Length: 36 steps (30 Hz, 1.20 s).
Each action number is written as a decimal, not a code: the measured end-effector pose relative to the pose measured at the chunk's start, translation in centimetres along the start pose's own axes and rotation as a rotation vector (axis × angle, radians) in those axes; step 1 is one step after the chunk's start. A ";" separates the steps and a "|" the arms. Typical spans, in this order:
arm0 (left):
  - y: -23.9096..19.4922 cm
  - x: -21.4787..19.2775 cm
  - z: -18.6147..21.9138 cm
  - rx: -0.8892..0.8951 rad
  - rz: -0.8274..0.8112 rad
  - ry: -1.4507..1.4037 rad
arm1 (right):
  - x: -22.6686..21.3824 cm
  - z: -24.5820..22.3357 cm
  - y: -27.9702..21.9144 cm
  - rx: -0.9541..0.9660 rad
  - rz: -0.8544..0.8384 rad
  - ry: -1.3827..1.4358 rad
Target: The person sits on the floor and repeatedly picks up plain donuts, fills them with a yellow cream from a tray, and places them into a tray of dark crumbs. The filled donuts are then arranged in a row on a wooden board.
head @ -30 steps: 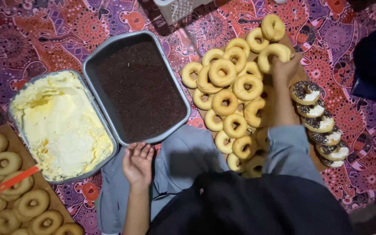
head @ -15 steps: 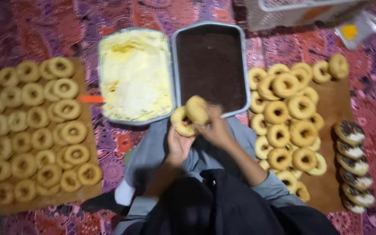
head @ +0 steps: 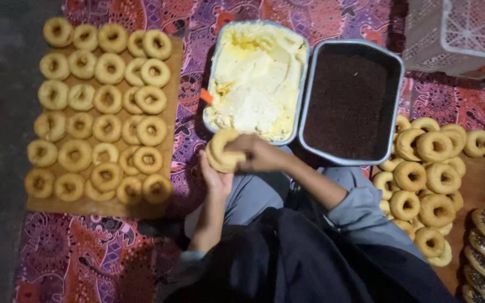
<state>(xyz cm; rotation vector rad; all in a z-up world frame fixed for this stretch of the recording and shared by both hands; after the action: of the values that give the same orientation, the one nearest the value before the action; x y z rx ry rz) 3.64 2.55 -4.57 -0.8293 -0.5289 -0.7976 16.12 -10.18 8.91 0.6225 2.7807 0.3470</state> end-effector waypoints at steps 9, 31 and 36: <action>-0.2 -0.6 -0.3 -0.084 -0.071 -0.110 | -3.2 2.4 0.6 0.279 0.473 -0.532; -1.5 -0.3 -0.6 -0.138 -0.062 0.000 | 3.1 -3.2 -2.6 0.039 0.106 -0.406; -1.7 -1.5 -0.7 0.039 -0.162 -0.003 | 0.0 1.0 -1.0 0.230 0.366 -0.375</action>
<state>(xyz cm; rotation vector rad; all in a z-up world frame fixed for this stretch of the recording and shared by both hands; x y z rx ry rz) 1.45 1.87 -5.23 -0.7585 -0.6179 -0.9314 16.02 -10.87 7.65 1.1288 2.3567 -0.0248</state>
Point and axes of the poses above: each hand's wrist, its own y-axis towards the middle knuckle, its own x-axis out of the palm, z = x × y, the point moved 3 cm from there along y, towards the middle knuckle, and after that the axes turned 12 degrees about y, right-handed, at the moved point
